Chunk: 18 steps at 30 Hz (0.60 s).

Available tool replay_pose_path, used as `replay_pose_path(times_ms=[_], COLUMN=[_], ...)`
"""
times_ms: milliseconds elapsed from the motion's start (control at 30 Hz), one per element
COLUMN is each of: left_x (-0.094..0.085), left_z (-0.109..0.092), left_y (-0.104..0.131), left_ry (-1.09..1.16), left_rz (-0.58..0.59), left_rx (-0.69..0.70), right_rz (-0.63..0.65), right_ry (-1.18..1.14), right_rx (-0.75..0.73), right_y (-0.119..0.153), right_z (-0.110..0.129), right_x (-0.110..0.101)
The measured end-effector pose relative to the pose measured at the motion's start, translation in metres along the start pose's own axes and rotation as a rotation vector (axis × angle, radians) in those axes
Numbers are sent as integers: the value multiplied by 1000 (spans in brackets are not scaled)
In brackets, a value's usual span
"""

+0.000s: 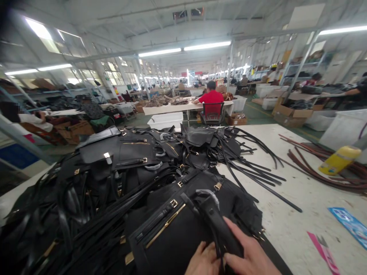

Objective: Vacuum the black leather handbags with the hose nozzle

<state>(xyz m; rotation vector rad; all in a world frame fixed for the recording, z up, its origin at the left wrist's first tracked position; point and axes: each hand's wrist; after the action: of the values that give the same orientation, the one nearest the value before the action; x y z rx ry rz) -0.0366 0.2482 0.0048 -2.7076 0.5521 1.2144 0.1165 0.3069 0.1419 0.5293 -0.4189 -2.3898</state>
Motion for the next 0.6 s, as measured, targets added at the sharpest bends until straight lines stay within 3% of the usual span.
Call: replay_pose_path(times_ms=[33, 100, 200, 267, 333, 433, 533, 600], left_x=[-14, -47, -91, -103, -104, -101, -107, -113], left_z=[4, 20, 53, 70, 78, 79, 82, 86], left_y=[11, 47, 113, 147, 163, 159, 145, 139], left_ry=[38, 55, 126, 355, 659, 1008, 1222, 1285], left_rz=[-19, -210, -835, -1066, -1124, -1083, -997, -966], left_rx=[38, -28, -438, -687, -790, -778, -705, -654], right_rz=[85, 179, 216, 221, 218, 135, 76, 192], right_ry=[-25, -93, -137, -119, -93, -50, -18, -5], right_rx=[27, 47, 40, 31, 10, -46, -112, -113], right_y=[-7, -26, -64, -91, -115, -133, -118, -94], right_z=[9, 20, 28, 33, 42, 63, 84, 91], right_x=[12, 33, 53, 60, 66, 74, 80, 87])
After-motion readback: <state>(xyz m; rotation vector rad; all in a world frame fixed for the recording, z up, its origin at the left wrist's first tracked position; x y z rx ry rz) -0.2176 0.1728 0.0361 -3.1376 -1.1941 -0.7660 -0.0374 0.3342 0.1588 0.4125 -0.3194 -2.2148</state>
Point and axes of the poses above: each hand's wrist, its own y-axis away from the middle knuckle, its own x-axis out of the palm, z = x × y, and after that the axes turned 6 degrees about z, right-handed
